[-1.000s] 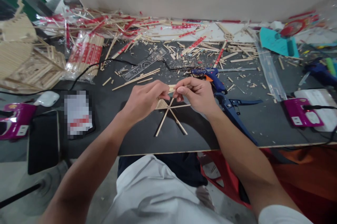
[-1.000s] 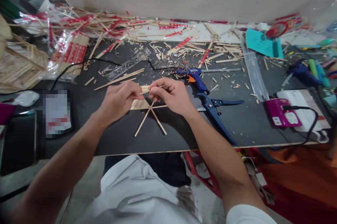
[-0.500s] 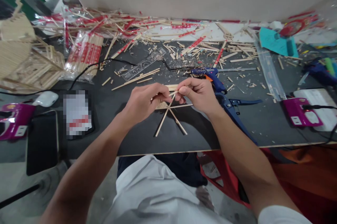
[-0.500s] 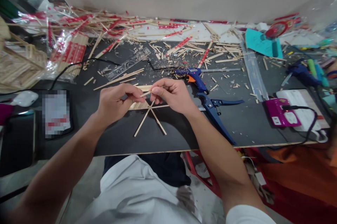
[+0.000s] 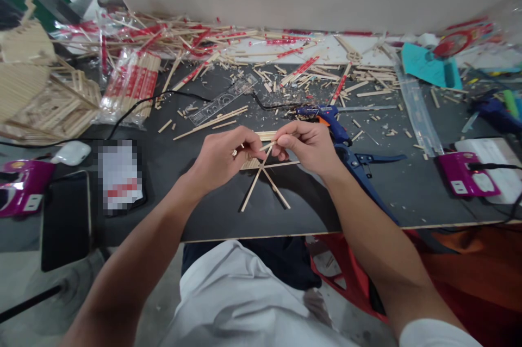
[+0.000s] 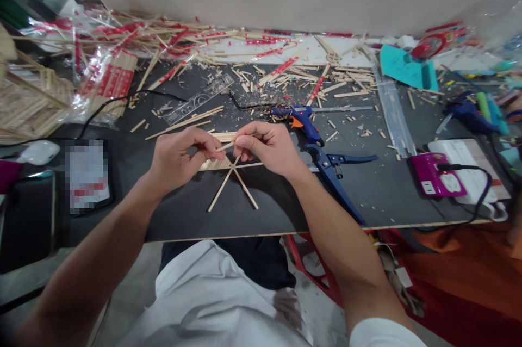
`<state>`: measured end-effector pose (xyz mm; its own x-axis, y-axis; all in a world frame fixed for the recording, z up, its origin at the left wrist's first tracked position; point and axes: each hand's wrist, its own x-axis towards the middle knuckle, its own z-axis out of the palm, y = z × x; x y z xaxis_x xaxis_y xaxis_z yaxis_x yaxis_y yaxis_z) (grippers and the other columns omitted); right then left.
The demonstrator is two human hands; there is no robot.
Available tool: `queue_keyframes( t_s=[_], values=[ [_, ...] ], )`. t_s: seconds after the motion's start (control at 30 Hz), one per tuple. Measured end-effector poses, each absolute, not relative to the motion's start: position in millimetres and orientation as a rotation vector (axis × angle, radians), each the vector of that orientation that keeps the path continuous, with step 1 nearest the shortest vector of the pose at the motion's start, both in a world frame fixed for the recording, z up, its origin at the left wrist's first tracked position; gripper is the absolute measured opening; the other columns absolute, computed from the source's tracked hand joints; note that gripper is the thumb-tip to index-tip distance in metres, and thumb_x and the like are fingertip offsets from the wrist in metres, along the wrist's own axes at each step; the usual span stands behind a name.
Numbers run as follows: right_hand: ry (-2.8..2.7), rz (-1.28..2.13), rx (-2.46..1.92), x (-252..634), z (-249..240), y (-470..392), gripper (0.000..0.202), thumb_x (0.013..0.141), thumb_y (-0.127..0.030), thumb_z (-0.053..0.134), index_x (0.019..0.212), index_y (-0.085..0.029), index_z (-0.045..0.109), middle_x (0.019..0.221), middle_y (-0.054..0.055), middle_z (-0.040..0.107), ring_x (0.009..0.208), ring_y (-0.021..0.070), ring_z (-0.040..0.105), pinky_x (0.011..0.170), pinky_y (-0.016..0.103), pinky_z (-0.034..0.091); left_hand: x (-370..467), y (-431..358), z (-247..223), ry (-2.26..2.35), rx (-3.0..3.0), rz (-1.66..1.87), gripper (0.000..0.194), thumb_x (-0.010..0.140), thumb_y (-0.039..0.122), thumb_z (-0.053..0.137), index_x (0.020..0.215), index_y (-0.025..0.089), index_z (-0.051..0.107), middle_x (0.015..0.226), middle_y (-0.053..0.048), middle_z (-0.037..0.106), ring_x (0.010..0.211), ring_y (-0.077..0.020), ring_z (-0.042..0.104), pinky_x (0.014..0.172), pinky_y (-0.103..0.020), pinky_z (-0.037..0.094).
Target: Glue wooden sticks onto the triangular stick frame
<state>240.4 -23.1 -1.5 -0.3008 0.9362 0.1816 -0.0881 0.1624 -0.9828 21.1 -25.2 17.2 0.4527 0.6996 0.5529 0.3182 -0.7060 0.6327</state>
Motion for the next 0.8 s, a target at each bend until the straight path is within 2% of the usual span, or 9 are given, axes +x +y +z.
queue_keyframes(
  t_s=[0.13,0.3,0.4,0.63,0.8],
  values=[
    [-1.458,1.32,-0.842,241.6,-2.0,-23.0,0.023,0.087,-0.041,0.078,0.083,-0.018,0.075,0.066,0.0,0.074,0.051,0.0086,0.062,0.052,0.02,0.052,22.0,-24.8,15.8,0.822,2.268,1.186,0.016,0.083,0.005,0.061,0.087,0.02,0.064,0.078,0.005,0.075,0.067,-0.0081,0.071,0.064,-0.016,0.05],
    [-1.474,1.333,-0.867,241.1,-1.4,-23.0,0.026,0.085,-0.043,0.08,0.081,-0.018,0.074,0.065,0.0,0.073,0.051,0.009,0.062,0.051,0.021,0.053,18.3,-23.0,17.3,0.83,2.278,1.092,0.027,0.076,-0.002,0.049,0.084,0.019,0.063,0.074,0.005,0.075,0.068,-0.0087,0.072,0.066,-0.016,0.051],
    [-1.476,1.324,-0.86,241.0,-1.1,-23.1,0.026,0.085,-0.043,0.08,0.082,-0.018,0.075,0.066,0.0,0.073,0.051,0.0088,0.062,0.051,0.021,0.053,18.9,-23.8,17.2,0.818,2.289,1.109,0.027,0.077,-0.002,0.048,0.082,0.019,0.063,0.075,0.005,0.075,0.067,-0.0083,0.072,0.066,-0.016,0.052],
    [-1.448,1.303,-0.862,241.9,-0.6,-23.0,0.024,0.084,-0.042,0.081,0.081,-0.019,0.075,0.067,0.0,0.074,0.051,0.0086,0.062,0.052,0.022,0.054,22.1,-24.3,17.1,0.901,2.245,1.193,0.012,0.084,0.008,0.065,0.082,0.02,0.067,0.074,0.004,0.075,0.062,-0.0082,0.069,0.059,-0.015,0.05],
    [-1.441,1.311,-0.808,240.3,3.1,-24.4,0.02,0.083,-0.037,0.083,0.079,-0.019,0.076,0.066,0.0,0.074,0.051,0.0086,0.062,0.052,0.021,0.053,19.9,-23.3,16.8,0.895,2.275,1.162,0.023,0.078,0.0,0.055,0.079,0.019,0.066,0.072,0.005,0.074,0.064,-0.0082,0.07,0.062,-0.015,0.05]
  ],
)
